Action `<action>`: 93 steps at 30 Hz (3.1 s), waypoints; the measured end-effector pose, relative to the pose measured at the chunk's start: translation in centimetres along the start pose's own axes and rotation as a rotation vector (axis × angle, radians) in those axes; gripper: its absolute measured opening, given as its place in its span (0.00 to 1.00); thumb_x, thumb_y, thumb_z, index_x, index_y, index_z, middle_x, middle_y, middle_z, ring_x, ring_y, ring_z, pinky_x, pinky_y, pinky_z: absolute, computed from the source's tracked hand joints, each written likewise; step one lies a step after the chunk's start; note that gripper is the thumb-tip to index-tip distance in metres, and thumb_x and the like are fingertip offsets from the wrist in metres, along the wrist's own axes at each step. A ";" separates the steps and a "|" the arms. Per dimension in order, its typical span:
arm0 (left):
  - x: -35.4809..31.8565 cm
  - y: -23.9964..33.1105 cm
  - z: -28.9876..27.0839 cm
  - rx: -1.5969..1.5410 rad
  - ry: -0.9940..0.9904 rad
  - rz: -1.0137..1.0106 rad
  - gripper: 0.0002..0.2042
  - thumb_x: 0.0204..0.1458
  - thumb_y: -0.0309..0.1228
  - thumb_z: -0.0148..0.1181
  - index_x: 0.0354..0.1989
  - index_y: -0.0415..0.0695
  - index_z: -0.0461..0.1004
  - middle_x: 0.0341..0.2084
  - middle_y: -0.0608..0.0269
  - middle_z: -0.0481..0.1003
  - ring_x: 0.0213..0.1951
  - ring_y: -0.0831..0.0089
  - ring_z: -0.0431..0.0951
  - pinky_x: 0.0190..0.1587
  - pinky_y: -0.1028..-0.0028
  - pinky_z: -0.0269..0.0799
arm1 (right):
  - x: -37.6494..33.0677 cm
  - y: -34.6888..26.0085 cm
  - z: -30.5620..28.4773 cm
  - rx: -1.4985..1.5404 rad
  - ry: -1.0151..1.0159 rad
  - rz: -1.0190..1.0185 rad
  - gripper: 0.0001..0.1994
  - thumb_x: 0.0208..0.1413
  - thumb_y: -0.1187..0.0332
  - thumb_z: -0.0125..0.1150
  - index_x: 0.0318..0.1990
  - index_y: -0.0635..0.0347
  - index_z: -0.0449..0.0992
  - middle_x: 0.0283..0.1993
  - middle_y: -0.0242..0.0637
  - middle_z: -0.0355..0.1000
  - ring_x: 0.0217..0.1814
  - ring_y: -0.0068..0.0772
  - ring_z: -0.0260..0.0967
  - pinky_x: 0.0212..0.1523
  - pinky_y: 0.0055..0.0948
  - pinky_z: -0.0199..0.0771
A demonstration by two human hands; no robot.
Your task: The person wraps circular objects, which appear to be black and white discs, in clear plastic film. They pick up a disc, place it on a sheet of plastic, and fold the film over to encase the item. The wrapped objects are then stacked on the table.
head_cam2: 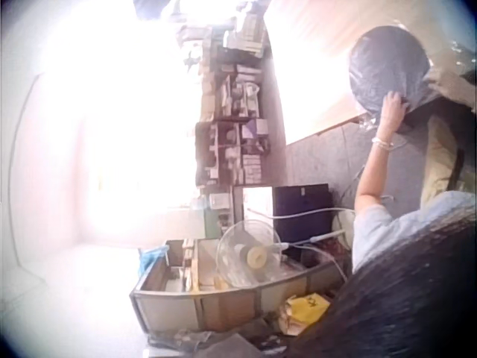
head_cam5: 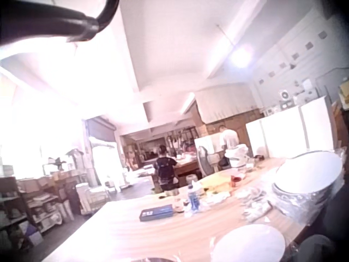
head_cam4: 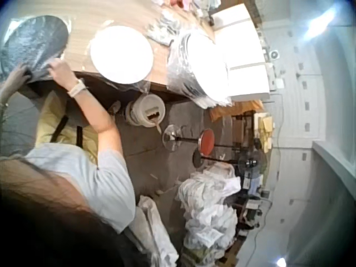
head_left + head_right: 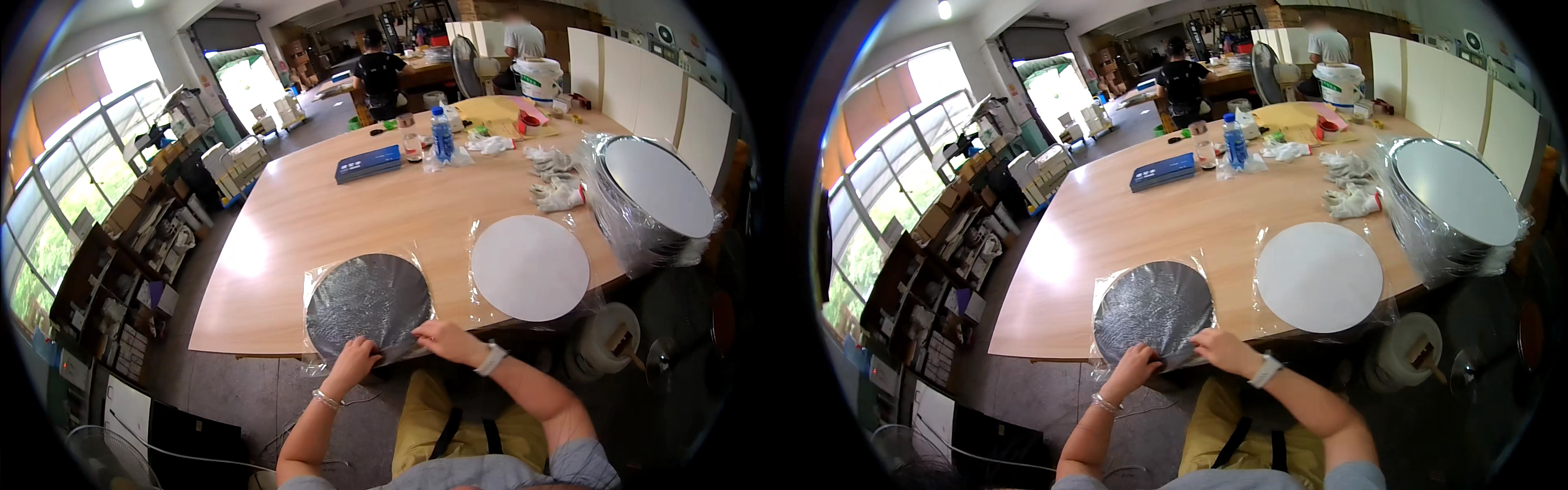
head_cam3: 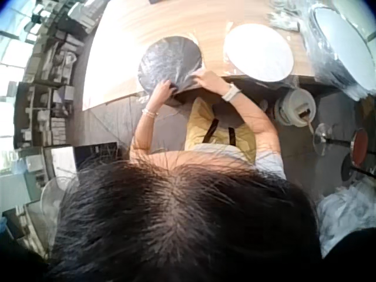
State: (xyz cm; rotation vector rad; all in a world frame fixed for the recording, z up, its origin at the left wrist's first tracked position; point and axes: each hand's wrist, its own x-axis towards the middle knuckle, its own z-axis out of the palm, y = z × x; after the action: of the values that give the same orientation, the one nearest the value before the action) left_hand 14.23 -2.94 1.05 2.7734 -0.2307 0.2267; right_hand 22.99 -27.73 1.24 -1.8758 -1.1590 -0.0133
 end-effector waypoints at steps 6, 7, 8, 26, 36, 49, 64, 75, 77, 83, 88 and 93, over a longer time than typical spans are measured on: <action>0.7 0.5 -0.2 0.184 -0.095 -0.010 0.08 0.51 0.32 0.55 0.36 0.42 0.71 0.37 0.55 0.70 0.44 0.54 0.69 0.47 0.59 0.66 | 3.9 -0.9 7.6 -0.529 -0.087 0.047 0.06 0.48 0.65 0.58 0.31 0.56 0.73 0.33 0.38 0.71 0.38 0.38 0.71 0.35 0.38 0.74; 1.2 0.1 -0.5 0.098 -0.118 0.019 0.10 0.52 0.33 0.55 0.40 0.44 0.71 0.41 0.56 0.70 0.47 0.55 0.68 0.49 0.59 0.65 | 3.9 -0.7 8.3 -0.556 -0.103 0.028 0.06 0.49 0.64 0.57 0.31 0.55 0.74 0.33 0.37 0.71 0.36 0.39 0.71 0.33 0.37 0.74; 1.8 -0.5 -0.9 0.012 -0.142 0.051 0.12 0.53 0.33 0.54 0.44 0.45 0.71 0.45 0.56 0.70 0.49 0.55 0.67 0.51 0.59 0.64 | 3.8 -0.5 8.6 -0.583 -0.035 -0.030 0.06 0.49 0.65 0.56 0.30 0.55 0.73 0.31 0.35 0.70 0.35 0.38 0.71 0.31 0.35 0.73; 5.4 -7.5 -0.6 0.063 -0.233 0.306 0.19 0.54 0.44 0.53 0.56 0.65 0.68 0.65 0.78 0.53 0.61 0.61 0.56 0.60 0.53 0.47 | 5.9 -0.7 7.7 -0.380 -0.091 -0.093 0.10 0.49 0.67 0.61 0.35 0.62 0.70 0.38 0.44 0.69 0.43 0.47 0.66 0.46 0.37 0.67; 5.4 -7.9 -1.2 -0.013 -0.428 0.269 0.21 0.56 0.47 0.49 0.60 0.72 0.62 0.67 0.79 0.48 0.67 0.59 0.44 0.59 0.38 0.37 | 5.4 -1.8 7.7 -0.671 -0.203 -0.384 0.03 0.48 0.71 0.52 0.30 0.59 0.69 0.32 0.36 0.66 0.37 0.36 0.65 0.37 0.33 0.68; 6.2 -7.2 0.1 0.125 -0.300 0.316 0.24 0.53 0.48 0.53 0.60 0.71 0.62 0.67 0.74 0.48 0.63 0.57 0.51 0.59 0.53 0.46 | 3.4 -4.8 9.1 -0.356 -0.170 -0.207 0.08 0.47 0.68 0.59 0.33 0.60 0.72 0.31 0.39 0.68 0.35 0.40 0.66 0.38 0.34 0.68; 5.8 -7.0 1.1 0.158 -0.100 0.330 0.22 0.55 0.48 0.49 0.59 0.68 0.63 0.64 0.73 0.54 0.59 0.61 0.56 0.54 0.54 0.50 | 5.7 -10.5 6.6 -0.541 -0.027 -0.264 0.20 0.43 0.59 0.65 0.40 0.64 0.71 0.36 0.38 0.66 0.43 0.36 0.65 0.37 0.28 0.71; 5.5 -6.2 0.9 0.191 -0.033 0.331 0.21 0.56 0.47 0.48 0.59 0.65 0.65 0.63 0.73 0.56 0.58 0.64 0.57 0.54 0.59 0.51 | 5.5 -7.7 3.4 -0.502 -0.285 -0.321 0.28 0.40 0.61 0.67 0.49 0.66 0.69 0.50 0.45 0.65 0.50 0.41 0.63 0.49 0.31 0.68; 5.4 -6.2 0.8 0.175 -0.016 0.347 0.20 0.56 0.47 0.48 0.58 0.66 0.65 0.63 0.74 0.57 0.58 0.64 0.57 0.53 0.58 0.52 | 3.0 -4.8 1.8 -0.670 -0.487 -0.162 0.30 0.38 0.60 0.69 0.50 0.66 0.68 0.52 0.45 0.64 0.52 0.42 0.63 0.49 0.31 0.69; 5.6 -5.0 1.3 0.153 -0.034 0.342 0.20 0.56 0.48 0.47 0.58 0.67 0.65 0.63 0.75 0.58 0.59 0.65 0.57 0.54 0.57 0.52 | -0.9 -8.0 -2.4 -0.517 -0.446 -0.120 0.30 0.39 0.61 0.68 0.51 0.65 0.68 0.53 0.46 0.63 0.55 0.44 0.62 0.47 0.31 0.71; 5.3 -5.3 1.1 0.144 -0.034 0.307 0.20 0.56 0.49 0.47 0.58 0.67 0.64 0.63 0.75 0.57 0.59 0.66 0.56 0.55 0.56 0.51 | -3.6 -7.4 -2.4 -0.892 -0.734 0.228 0.19 0.45 0.57 0.64 0.38 0.63 0.73 0.43 0.45 0.70 0.44 0.41 0.70 0.40 0.37 0.74; 6.0 -4.9 1.1 0.149 -0.064 0.296 0.20 0.56 0.49 0.46 0.58 0.65 0.65 0.63 0.73 0.57 0.60 0.64 0.55 0.54 0.56 0.50 | -3.3 -9.9 -1.9 -0.456 -0.448 -0.035 0.19 0.55 0.57 0.55 0.47 0.62 0.70 0.36 0.39 0.71 0.38 0.38 0.69 0.38 0.32 0.72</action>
State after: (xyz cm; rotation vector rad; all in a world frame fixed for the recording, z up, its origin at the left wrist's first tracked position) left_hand 21.11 0.44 -0.51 2.8866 -0.6677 0.2363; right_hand 14.84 -29.86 7.63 -2.3345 -1.5948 0.1405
